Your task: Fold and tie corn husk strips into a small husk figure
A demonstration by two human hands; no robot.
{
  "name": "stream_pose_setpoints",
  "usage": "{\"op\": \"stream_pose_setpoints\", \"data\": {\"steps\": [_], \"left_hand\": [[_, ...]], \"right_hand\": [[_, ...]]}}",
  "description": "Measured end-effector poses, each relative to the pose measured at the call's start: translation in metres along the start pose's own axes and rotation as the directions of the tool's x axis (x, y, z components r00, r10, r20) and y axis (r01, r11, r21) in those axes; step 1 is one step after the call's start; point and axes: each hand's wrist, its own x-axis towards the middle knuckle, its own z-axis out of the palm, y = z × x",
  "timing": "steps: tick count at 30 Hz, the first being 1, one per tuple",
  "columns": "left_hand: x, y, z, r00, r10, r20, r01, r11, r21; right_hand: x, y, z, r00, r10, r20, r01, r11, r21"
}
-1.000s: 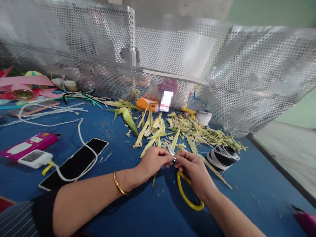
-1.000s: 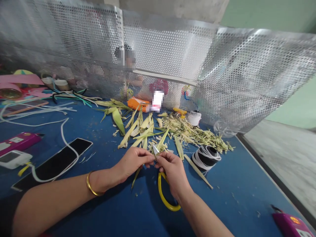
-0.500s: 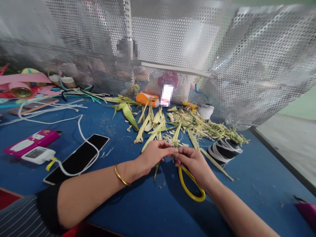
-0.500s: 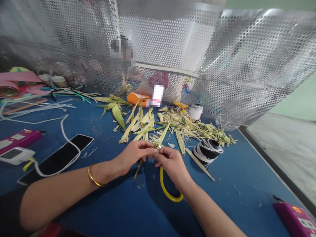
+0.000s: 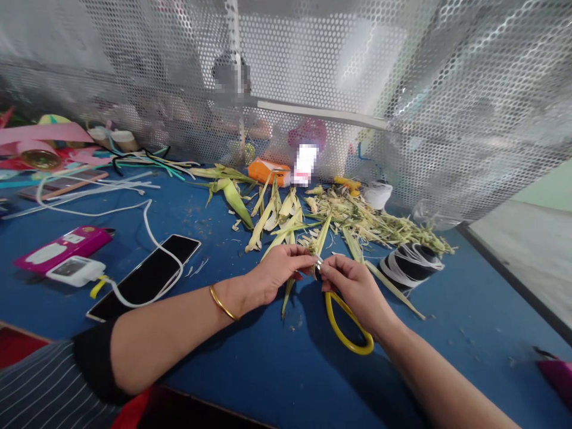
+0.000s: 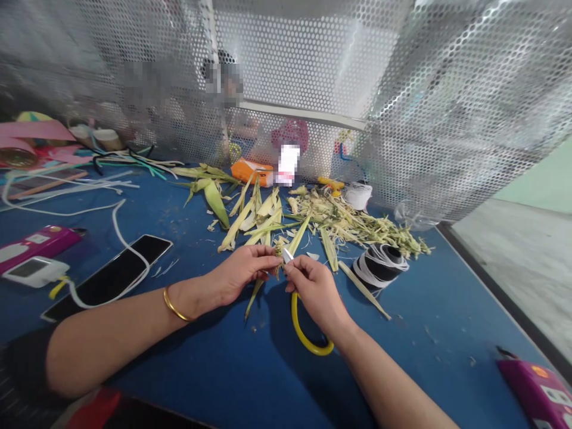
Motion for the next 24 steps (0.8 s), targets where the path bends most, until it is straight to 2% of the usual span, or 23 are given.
{"op": "stream_pose_setpoints", "data": {"steps": [6,8,10,12,16,18,20,24], "left_hand": [[0.0011,0.0015,-0.0013,0.998,-0.042,0.039,0.043,0.998,-0.036],[0.0008,0.0025,-0.0011,0.999,-0.046,0.028,0.047,0.998,-0.045],[0.0004,0.0031,-0.0008,0.999,-0.049,0.009,0.050,0.998,-0.045],[0.0000,0.0029,-0.0005,0.999,-0.052,0.000,0.052,0.998,-0.034],[-0.0011,0.0017,-0.0001,0.998,-0.060,0.012,0.060,0.998,-0.018],[-0.0016,0.0013,-0.0001,0.998,-0.061,0.018,0.061,0.998,-0.021],[-0.0017,0.0013,-0.0004,0.998,-0.062,0.021,0.062,0.998,-0.020],[-0.0013,0.0022,-0.0010,0.998,-0.058,0.031,0.058,0.998,-0.002]], "right_hand": [[0.0003,-0.0010,-0.0019,0.999,0.041,0.022,-0.043,0.995,0.089],[0.0004,-0.0015,-0.0029,1.000,0.029,-0.005,-0.029,0.997,0.065],[-0.0001,-0.0017,-0.0041,0.998,-0.025,-0.057,0.024,1.000,-0.014],[-0.0015,-0.0012,-0.0052,0.984,-0.145,-0.099,0.129,0.980,-0.155],[-0.0058,0.0022,-0.0063,0.909,-0.415,-0.026,0.351,0.800,-0.486],[-0.0072,0.0039,-0.0060,0.890,-0.455,0.020,0.385,0.729,-0.566],[-0.0074,0.0042,-0.0054,0.885,-0.464,0.033,0.393,0.708,-0.587],[-0.0058,0.0009,-0.0043,0.911,-0.413,-0.008,0.348,0.776,-0.527]]}}
